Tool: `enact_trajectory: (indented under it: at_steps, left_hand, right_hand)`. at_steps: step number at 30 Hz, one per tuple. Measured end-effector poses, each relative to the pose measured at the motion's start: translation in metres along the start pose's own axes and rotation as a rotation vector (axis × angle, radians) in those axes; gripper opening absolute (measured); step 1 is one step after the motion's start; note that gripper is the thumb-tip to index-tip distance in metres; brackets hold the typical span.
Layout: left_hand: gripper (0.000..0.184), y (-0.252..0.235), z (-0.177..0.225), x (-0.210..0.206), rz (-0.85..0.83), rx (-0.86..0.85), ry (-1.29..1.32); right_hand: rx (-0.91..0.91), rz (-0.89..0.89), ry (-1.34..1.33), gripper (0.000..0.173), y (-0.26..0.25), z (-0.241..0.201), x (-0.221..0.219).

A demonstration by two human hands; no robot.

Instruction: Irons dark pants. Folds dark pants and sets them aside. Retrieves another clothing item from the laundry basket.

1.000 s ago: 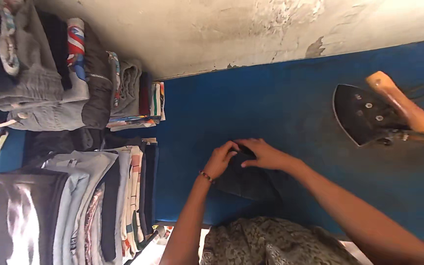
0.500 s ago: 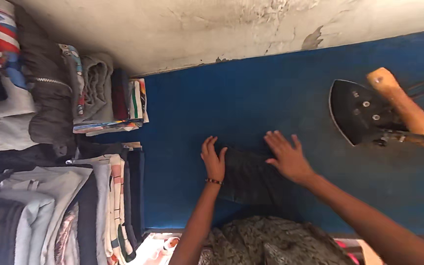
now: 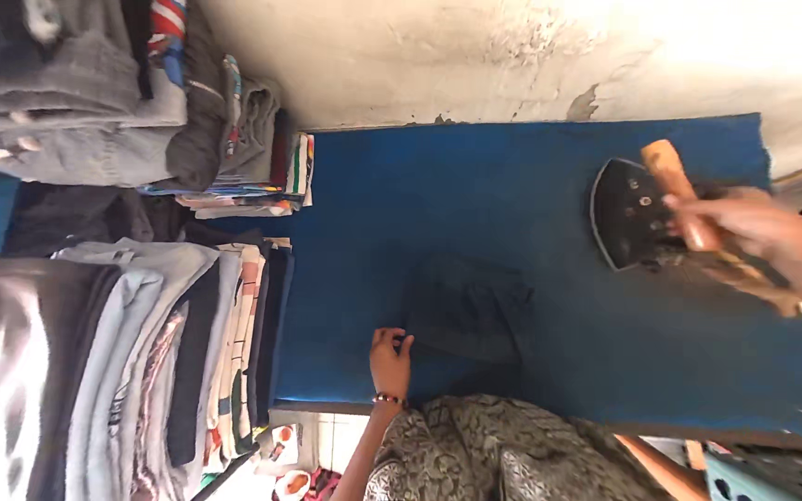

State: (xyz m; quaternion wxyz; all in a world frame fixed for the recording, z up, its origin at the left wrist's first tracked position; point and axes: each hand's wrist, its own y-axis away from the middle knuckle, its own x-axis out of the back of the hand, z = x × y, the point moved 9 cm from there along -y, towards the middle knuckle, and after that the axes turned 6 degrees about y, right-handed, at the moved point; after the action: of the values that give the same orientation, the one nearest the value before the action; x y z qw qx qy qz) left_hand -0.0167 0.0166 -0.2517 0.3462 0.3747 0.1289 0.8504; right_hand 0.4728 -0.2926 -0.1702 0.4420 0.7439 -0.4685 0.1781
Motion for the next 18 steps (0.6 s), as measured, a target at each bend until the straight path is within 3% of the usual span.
enact_trajectory:
  at_steps: [4,6,9,11,13,18]
  left_hand:
    - [0.027,-0.01,0.0,0.004,-0.092,-0.015,-0.041]
    - [0.027,-0.014,0.0,0.005,-0.105,-0.016,-0.055]
    - [0.026,-0.015,-0.002,0.007,-0.099,-0.019,-0.067]
    - [0.025,-0.011,-0.006,0.014,-0.096,-0.033,-0.077]
    - [0.026,-0.004,-0.02,0.036,-0.064,-0.051,-0.056]
    - [0.024,0.017,-0.093,0.099,0.077,-0.085,0.017]
  right_hand:
    - [0.143,-0.168,0.316,0.043,0.096,-0.087,-0.067]
    - [0.278,-0.208,0.604,0.047,0.165,-0.13,-0.126]
    - [0.401,-0.285,0.902,0.068,0.231,-0.151,-0.234]
    - [0.421,-0.351,0.913,0.06,0.238,-0.148,-0.279]
    - [0.406,-0.309,0.823,0.05,0.224,-0.147,-0.284]
    - [0.324,-0.091,0.643,0.04,0.184,-0.152,-0.244]
